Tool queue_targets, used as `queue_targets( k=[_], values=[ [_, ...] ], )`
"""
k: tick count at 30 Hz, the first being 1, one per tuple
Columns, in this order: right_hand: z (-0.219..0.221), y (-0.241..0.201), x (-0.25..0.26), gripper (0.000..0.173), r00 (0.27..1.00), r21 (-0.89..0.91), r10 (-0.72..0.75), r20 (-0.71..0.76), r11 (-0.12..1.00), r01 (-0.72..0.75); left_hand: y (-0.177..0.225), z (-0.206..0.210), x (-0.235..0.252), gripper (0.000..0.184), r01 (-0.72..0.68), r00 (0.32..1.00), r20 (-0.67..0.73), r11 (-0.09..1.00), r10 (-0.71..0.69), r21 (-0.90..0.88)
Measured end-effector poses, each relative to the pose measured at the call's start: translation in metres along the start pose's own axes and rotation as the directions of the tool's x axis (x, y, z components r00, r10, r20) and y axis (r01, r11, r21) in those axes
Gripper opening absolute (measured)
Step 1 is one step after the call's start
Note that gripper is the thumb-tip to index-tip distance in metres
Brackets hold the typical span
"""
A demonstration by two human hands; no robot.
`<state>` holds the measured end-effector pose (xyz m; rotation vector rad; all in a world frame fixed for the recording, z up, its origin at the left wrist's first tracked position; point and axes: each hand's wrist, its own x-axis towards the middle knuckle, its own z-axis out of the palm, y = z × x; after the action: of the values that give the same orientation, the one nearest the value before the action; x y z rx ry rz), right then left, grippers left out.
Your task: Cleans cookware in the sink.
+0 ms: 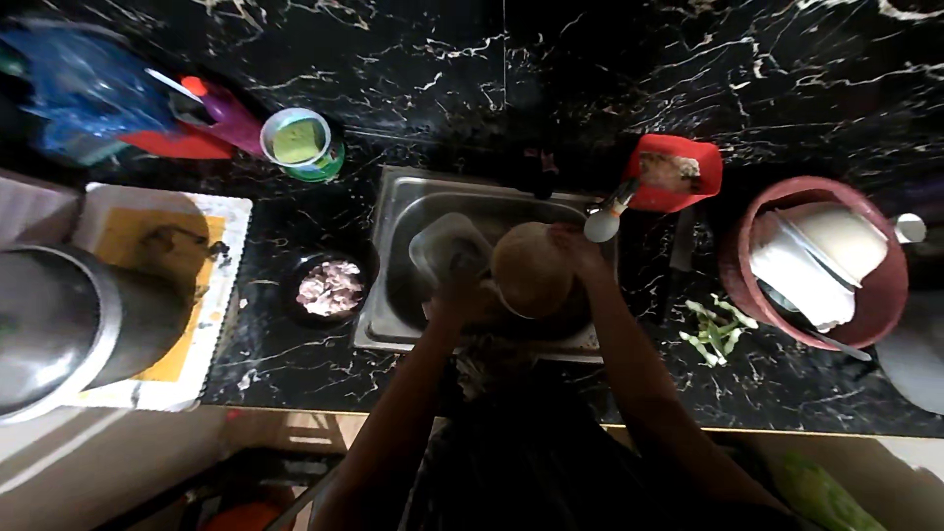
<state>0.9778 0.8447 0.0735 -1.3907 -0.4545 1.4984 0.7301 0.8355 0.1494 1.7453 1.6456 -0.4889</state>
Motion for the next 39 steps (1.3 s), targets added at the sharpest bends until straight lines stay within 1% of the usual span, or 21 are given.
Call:
queue_targets(
  k=[1,3,4,5,6,7,8,10,11,12,13,15,16,18,20,23,27,30,33,36,39],
  values=[
    [-0.004,0.0,-0.004,0.032,0.999,-0.029,-0.037,-0.004,0.999,0.037,0.006,-0.003,-0.004,0.049,-0.002,1.0,-0.001,0.999,0.002,0.034],
    [-0.016,-0.006,-0.019,0.032,0.988,-0.077,-0.063,0.142,0.994,0.074,0.016,-0.005,-0.006,0.044,0.007,1.0,-0.007,0.996,-0.007,0.094],
    [-0.022,-0.008,-0.029,0.03,0.985,-0.153,-0.073,0.155,0.983,0.097,0.02,-0.005,-0.006,0.043,0.01,1.0,-0.001,0.992,-0.01,0.123],
    [-0.026,-0.008,-0.039,0.026,0.989,-0.264,-0.126,0.073,0.954,0.141,0.023,-0.005,-0.007,0.042,0.008,1.0,-0.007,0.99,-0.007,0.142],
    [-0.029,-0.008,-0.047,0.026,0.975,-0.421,-0.22,-0.038,0.888,0.184,0.025,-0.004,-0.007,0.039,0.0,1.0,-0.026,0.988,0.004,0.154],
    [-0.034,-0.006,-0.053,0.031,0.941,-0.573,-0.315,-0.122,0.797,0.193,0.027,-0.002,-0.007,0.036,-0.016,0.998,-0.057,0.987,0.026,0.163],
    [-0.037,-0.006,-0.058,0.037,0.905,-0.69,-0.39,-0.169,0.703,0.174,0.031,-0.003,-0.009,0.034,-0.034,0.996,-0.079,0.985,0.048,0.171],
    [-0.044,-0.004,-0.065,0.05,0.869,-0.824,-0.476,-0.138,0.541,0.165,0.045,-0.013,-0.015,0.029,-0.072,0.991,-0.097,0.975,0.094,0.21],
    [-0.047,-0.002,-0.068,0.052,0.854,-0.857,-0.509,-0.111,0.483,0.176,0.052,-0.018,-0.019,0.027,-0.083,0.988,-0.105,0.969,0.11,0.235],
    [-0.049,0.0,-0.071,0.052,0.843,-0.877,-0.532,-0.08,0.44,0.195,0.058,-0.023,-0.021,0.026,-0.09,0.985,-0.118,0.963,0.124,0.253],
    [-0.051,0.003,-0.075,0.05,0.852,-0.882,-0.52,-0.058,0.426,0.2,0.063,-0.027,-0.022,0.027,-0.095,0.983,-0.126,0.959,0.133,0.268],
    [-0.053,0.008,-0.082,0.047,0.883,-0.877,-0.466,-0.054,0.444,0.181,0.071,-0.035,-0.019,0.028,-0.11,0.977,-0.143,0.947,0.16,0.303],
    [-0.053,0.011,-0.086,0.05,0.894,-0.871,-0.444,-0.057,0.46,0.173,0.073,-0.039,-0.015,0.027,-0.125,0.974,-0.143,0.941,0.177,0.315],
    [-0.053,0.019,-0.092,0.052,0.898,-0.863,-0.433,-0.078,0.48,0.156,0.077,-0.045,-0.007,0.024,-0.155,0.965,-0.144,0.923,0.218,0.352],
    [-0.053,0.028,-0.096,0.049,0.897,-0.857,-0.433,-0.091,0.492,0.151,0.081,-0.049,-0.002,0.017,-0.172,0.96,-0.135,0.894,0.247,0.413],
    [-0.052,0.035,-0.105,0.048,0.913,-0.847,-0.394,-0.11,0.518,0.121,0.085,-0.053,0.006,0.018,-0.213,0.951,-0.107,0.865,0.29,0.455],
    [-0.048,0.04,-0.117,0.046,0.911,-0.822,-0.389,-0.14,0.558,0.112,0.084,-0.057,0.019,0.022,-0.243,0.947,-0.068,0.837,0.315,0.491],
    [-0.047,0.044,-0.12,0.043,0.892,-0.805,-0.429,-0.143,0.575,0.148,0.08,-0.057,0.024,0.022,-0.256,0.937,-0.079,0.823,0.34,0.507],
    [-0.048,0.049,-0.116,0.046,0.867,-0.782,-0.478,-0.139,0.591,0.2,0.069,-0.059,0.024,0.022,-0.238,0.949,-0.085,0.869,0.303,0.434],
    [-0.047,0.049,-0.106,0.052,0.861,-0.785,-0.485,-0.153,0.589,0.192,0.04,-0.053,0.025,0.024,-0.244,0.948,-0.125,0.922,0.292,0.302],
    [-0.043,0.044,-0.09,0.058,0.861,-0.78,-0.473,-0.186,0.604,0.163,0.011,-0.045,0.026,0.033,-0.242,0.959,-0.11,0.956,0.262,0.168]
  ],
)
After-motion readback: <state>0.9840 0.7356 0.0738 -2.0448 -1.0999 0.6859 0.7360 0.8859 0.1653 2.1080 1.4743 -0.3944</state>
